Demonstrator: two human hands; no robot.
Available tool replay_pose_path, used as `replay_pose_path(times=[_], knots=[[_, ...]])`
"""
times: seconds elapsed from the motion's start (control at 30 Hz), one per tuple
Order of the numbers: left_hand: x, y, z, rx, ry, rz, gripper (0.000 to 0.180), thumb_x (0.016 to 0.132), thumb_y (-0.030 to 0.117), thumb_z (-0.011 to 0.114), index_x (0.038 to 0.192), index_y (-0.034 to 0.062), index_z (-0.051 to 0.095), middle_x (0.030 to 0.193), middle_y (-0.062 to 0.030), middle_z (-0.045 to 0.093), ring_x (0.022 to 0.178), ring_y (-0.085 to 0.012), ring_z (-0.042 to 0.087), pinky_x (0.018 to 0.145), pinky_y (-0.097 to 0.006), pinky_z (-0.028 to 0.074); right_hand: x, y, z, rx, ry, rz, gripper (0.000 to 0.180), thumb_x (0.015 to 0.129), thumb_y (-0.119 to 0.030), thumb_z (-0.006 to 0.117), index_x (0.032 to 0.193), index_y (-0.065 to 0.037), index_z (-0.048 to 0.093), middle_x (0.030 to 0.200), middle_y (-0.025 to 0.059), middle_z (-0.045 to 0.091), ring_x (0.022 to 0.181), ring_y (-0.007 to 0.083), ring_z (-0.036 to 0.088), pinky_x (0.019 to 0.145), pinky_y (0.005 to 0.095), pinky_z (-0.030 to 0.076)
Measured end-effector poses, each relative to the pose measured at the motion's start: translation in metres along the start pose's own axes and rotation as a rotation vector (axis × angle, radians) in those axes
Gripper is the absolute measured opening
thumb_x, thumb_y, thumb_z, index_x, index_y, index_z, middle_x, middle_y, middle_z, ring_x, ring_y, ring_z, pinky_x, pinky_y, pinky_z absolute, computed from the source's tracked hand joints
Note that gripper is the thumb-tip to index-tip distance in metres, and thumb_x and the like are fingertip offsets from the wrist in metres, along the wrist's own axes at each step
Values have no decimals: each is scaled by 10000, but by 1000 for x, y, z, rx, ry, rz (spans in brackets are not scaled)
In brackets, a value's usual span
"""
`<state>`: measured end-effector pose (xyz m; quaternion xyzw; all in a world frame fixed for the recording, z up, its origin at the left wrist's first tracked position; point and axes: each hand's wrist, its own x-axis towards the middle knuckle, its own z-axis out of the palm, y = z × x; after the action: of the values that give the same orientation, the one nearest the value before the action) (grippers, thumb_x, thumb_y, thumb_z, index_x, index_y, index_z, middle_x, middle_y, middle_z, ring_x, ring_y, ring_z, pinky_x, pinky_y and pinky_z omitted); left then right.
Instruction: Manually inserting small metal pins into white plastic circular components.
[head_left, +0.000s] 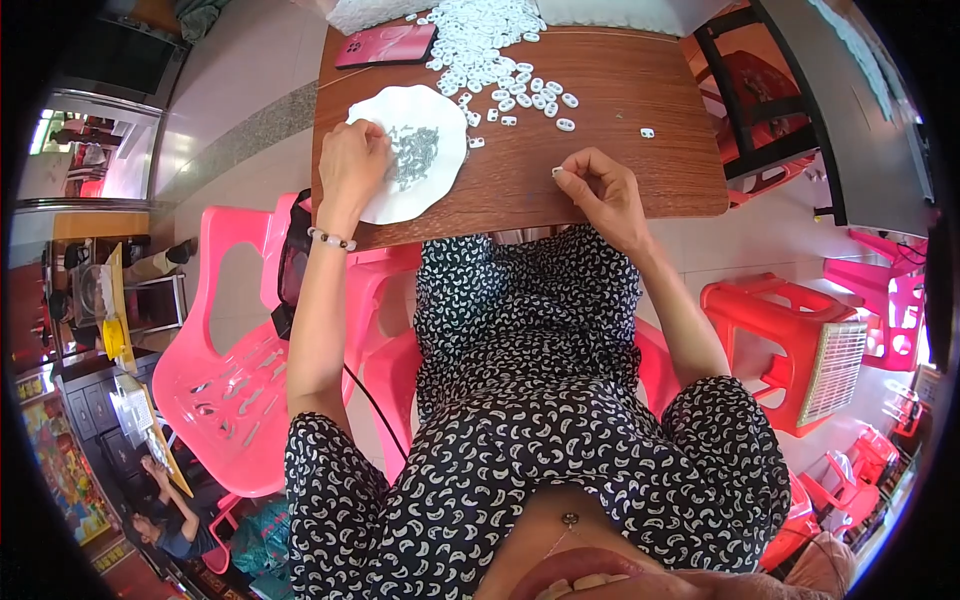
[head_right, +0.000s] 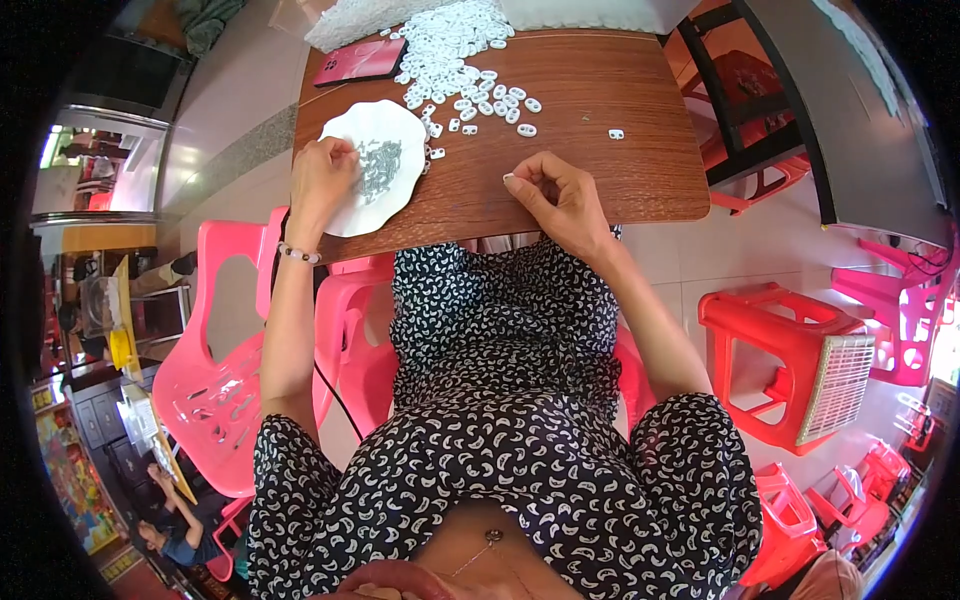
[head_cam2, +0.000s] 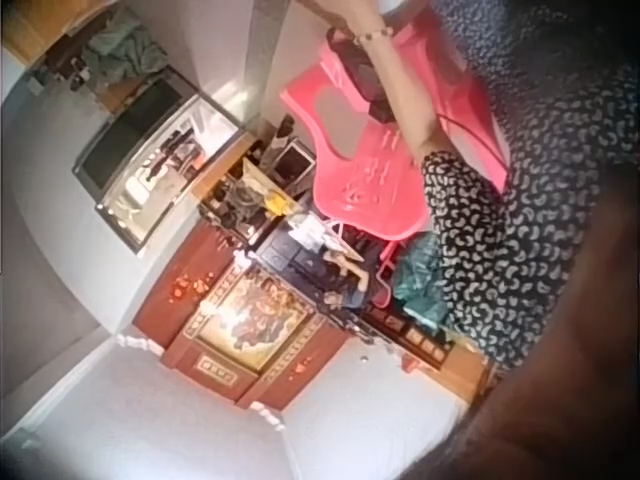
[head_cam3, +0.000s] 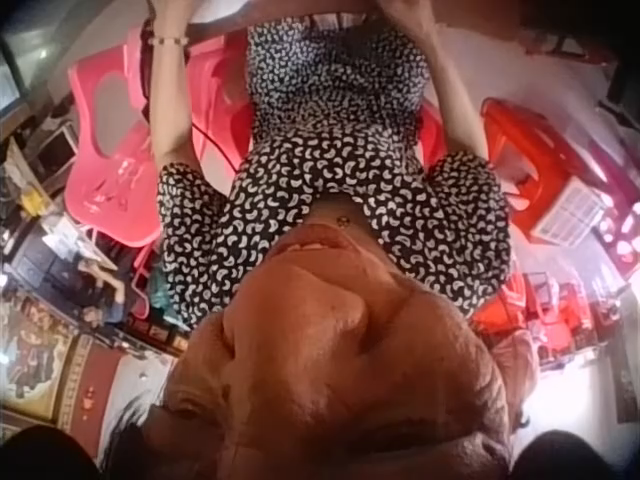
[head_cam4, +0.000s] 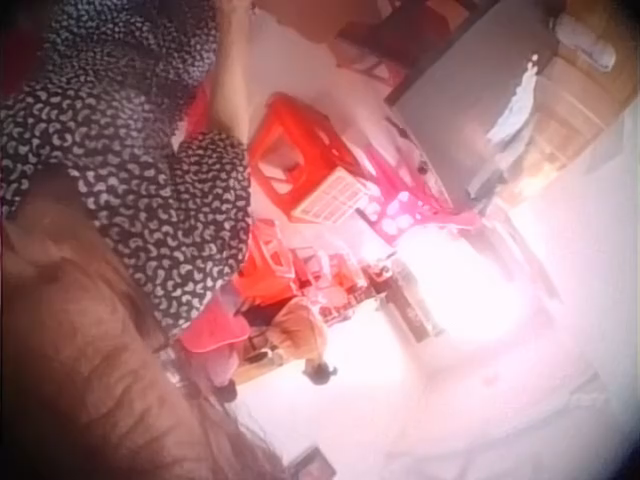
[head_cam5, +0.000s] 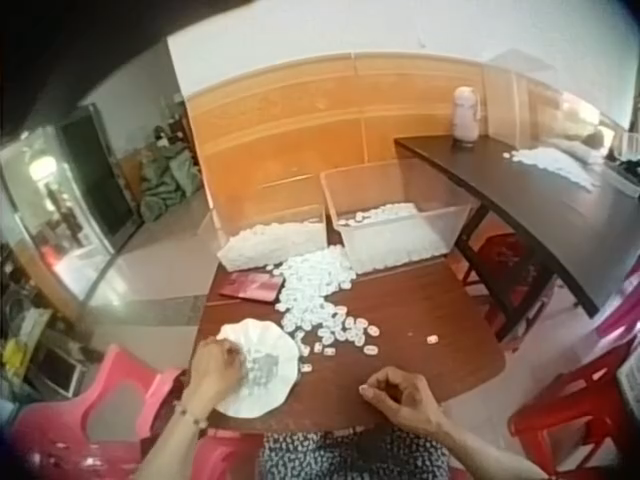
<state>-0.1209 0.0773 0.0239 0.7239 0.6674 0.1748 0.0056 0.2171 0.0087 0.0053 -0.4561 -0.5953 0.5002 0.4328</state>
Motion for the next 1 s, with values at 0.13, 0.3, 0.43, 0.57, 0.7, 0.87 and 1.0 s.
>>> replay_pose_path(times=[0.13, 0.3, 0.43, 0.57, 0.7, 0.87, 1.0], knots=[[0, 0, 4, -49, -44, -77, 146, 824, 169, 668, 849, 27, 697, 899, -194, 654, 884, -376, 612, 794, -453, 480, 0, 2, 0, -26, -3, -16, 124, 942, -144, 652, 912, -32, 608, 798, -72, 536, 707, 8, 450, 629, 176, 380], [-2, 0, 3, -34, 33, 10, 207, 865, 174, 643, 919, -23, 678, 876, -214, 673, 832, -343, 655, 756, -421, 499, -1, 1, -1, -18, -24, 11, 130, 945, -142, 651, 911, -28, 599, 796, -76, 520, 714, 3, 444, 618, 175, 369], [-6, -11, 3, -238, 50, -120, 262, 948, 230, 561, 977, -21, 630, 854, -187, 662, 801, -318, 647, 733, -397, 486, -1, 1, 4, 10, 18, -62, 141, 939, -143, 653, 904, -16, 600, 747, -65, 523, 644, 1, 431, 559, 183, 363], [-16, 17, -12, -343, 49, -151, 295, 1009, 245, 442, 976, -19, 569, 865, -231, 650, 830, -406, 632, 729, -480, 468, -2, 0, 2, 29, 33, -39, 116, 939, -128, 647, 920, -24, 599, 789, -66, 535, 695, 1, 453, 597, 181, 383], [-47, 83, -29, -497, -24, -53, 299, 1023, 245, 394, 948, -7, 536, 813, -233, 619, 809, -437, 602, 716, -496, 451, -6, -7, 7, 100, 28, 0, 104, 935, -125, 653, 932, -34, 604, 807, -67, 559, 714, -2, 473, 621, 173, 394], [-79, 138, -22, -777, -233, -35, 259, 1006, 190, 440, 888, -18, 539, 789, -208, 618, 748, -382, 612, 671, -454, 455, -19, -28, 21, 197, -6, 5, 97, 924, -116, 673, 944, -43, 614, 812, -70, 577, 720, -6, 486, 631, 169, 401], [-86, 147, -12, -869, -337, -53, 282, 1013, 190, 448, 850, -21, 540, 744, -184, 599, 685, -319, 597, 635, -405, 443, -25, -27, 30, 164, 15, -86, 111, 914, -99, 684, 964, -21, 624, 869, -14, 606, 707, 30, 551, 610, 195, 463]])
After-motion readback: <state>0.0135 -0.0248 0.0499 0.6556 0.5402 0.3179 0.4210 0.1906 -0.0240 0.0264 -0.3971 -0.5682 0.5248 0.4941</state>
